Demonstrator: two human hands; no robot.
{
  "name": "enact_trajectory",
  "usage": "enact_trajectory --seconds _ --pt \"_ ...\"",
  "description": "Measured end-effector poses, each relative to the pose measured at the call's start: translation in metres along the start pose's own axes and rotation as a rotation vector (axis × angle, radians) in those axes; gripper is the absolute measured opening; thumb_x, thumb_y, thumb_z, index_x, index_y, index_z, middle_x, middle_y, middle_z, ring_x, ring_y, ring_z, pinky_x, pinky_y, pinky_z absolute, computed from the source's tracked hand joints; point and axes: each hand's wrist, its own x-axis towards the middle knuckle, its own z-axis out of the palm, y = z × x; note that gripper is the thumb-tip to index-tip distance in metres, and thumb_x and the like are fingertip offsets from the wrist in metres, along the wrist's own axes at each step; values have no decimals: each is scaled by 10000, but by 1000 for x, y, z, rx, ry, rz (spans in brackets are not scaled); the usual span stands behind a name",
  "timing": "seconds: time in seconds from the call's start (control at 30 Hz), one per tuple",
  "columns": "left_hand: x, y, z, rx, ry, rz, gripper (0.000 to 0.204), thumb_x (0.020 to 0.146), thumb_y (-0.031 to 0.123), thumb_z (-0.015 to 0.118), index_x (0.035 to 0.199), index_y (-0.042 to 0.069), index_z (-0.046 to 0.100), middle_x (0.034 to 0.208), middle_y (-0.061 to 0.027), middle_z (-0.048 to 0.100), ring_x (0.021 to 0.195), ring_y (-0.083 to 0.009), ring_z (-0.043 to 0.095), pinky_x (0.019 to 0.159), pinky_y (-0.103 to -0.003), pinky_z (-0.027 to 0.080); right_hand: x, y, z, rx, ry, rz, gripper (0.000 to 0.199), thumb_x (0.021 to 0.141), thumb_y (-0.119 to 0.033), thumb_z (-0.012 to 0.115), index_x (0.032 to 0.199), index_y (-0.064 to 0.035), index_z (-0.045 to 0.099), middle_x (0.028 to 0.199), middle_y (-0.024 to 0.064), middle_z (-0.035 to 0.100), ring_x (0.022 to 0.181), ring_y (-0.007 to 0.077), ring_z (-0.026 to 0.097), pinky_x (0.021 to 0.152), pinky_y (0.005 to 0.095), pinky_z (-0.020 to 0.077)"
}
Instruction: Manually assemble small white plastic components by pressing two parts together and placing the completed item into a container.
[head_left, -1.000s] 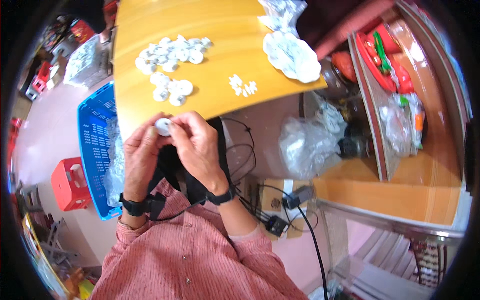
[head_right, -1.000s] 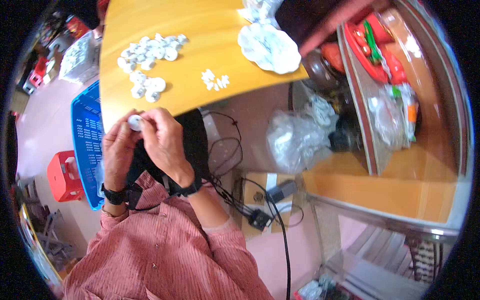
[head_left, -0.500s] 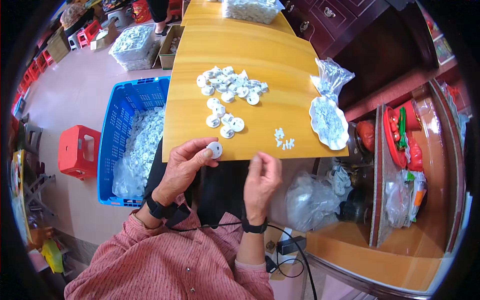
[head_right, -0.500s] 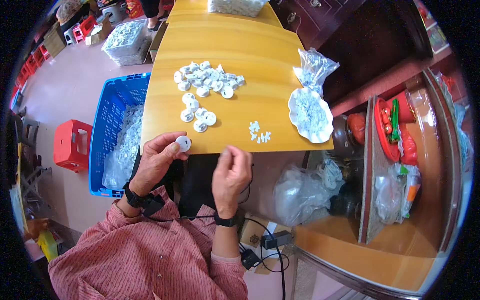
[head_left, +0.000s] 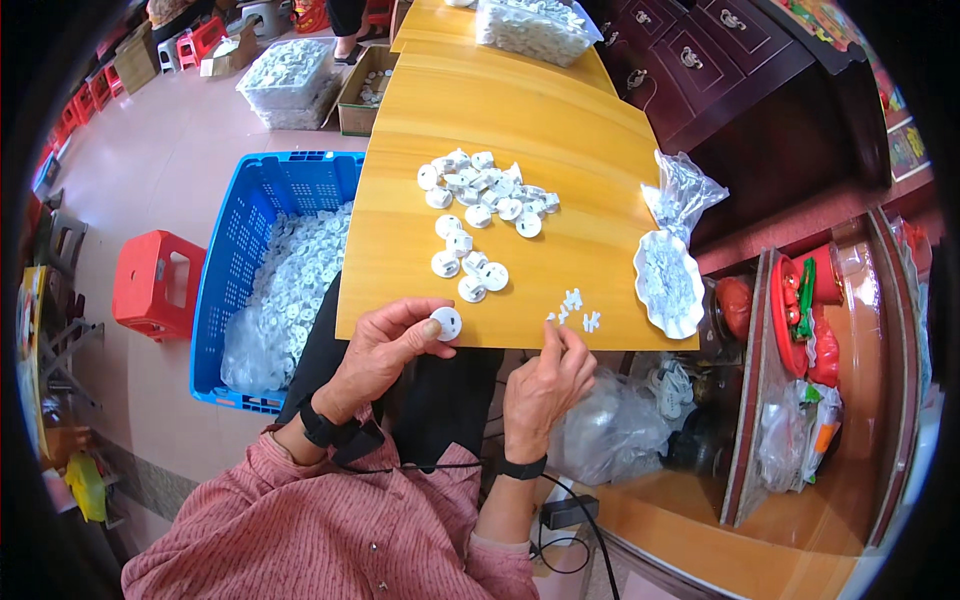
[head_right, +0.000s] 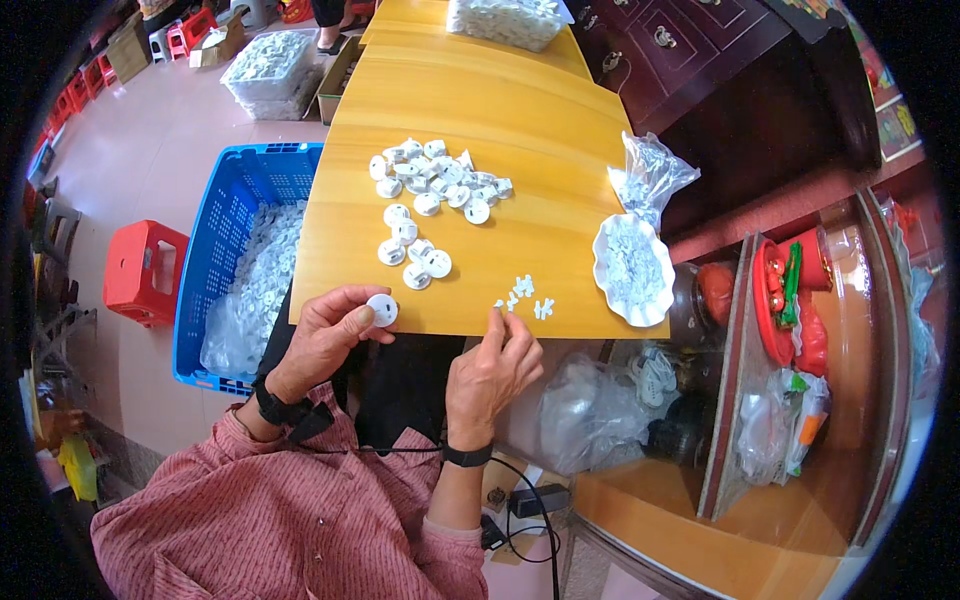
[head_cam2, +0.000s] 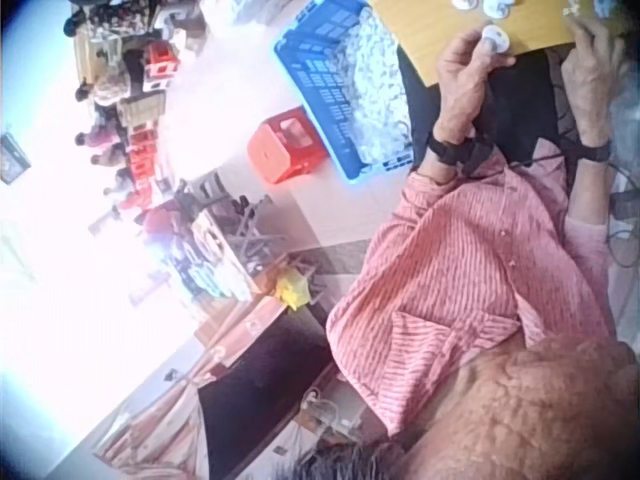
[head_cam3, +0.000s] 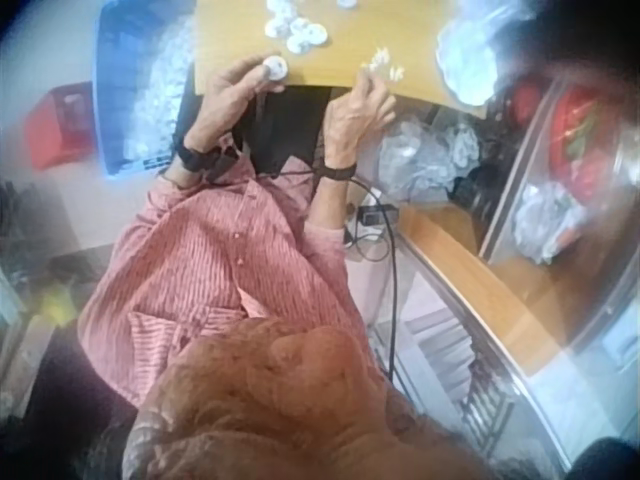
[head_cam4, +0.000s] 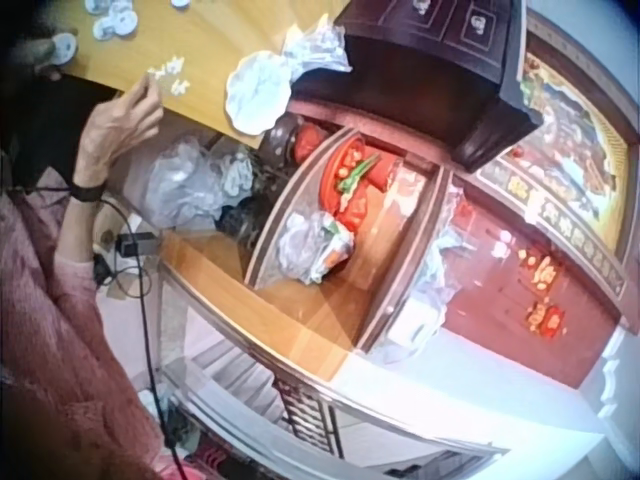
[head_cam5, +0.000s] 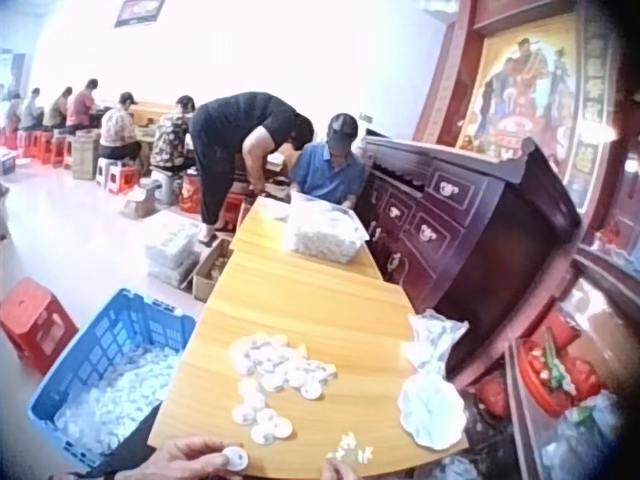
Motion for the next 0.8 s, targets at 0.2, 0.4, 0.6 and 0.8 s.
enact_trajectory --seconds 0.2,0.4,0.6,0.8 --pt "0 2 0 15 -8 -7 303 1003 119 602 1270 -22 605 1150 -101 671 1028 -184 665 860 -331 596 -1 3 7 288 147 6 281 777 93 576 1014 -18 676 1035 117 630 1006 329 576 890 454 446" --pt "0 2 -1 18 -25 -23 317 1009 127 593 1285 -28 595 1161 -104 667 1051 -182 656 881 -330 590 0 11 8 257 199 37 240 780 110 565 973 -5 650 1028 127 634 999 339 582 892 455 448" --pt "1 2 -1 0 -38 -18 325 1011 131 590 1291 -34 590 1179 -107 658 1058 -183 651 883 -332 590 3 -1 -1 136 31 -77 391 781 60 576 1151 -27 668 1178 97 606 1105 310 541 969 468 389" --pt "1 2 -3 12 -50 -23 332 1017 143 578 1302 -27 575 1211 -121 649 1096 -206 647 901 -382 591 2 1 -10 52 -90 -188 380 803 25 642 1178 -31 675 1240 73 604 1155 289 533 995 457 380"
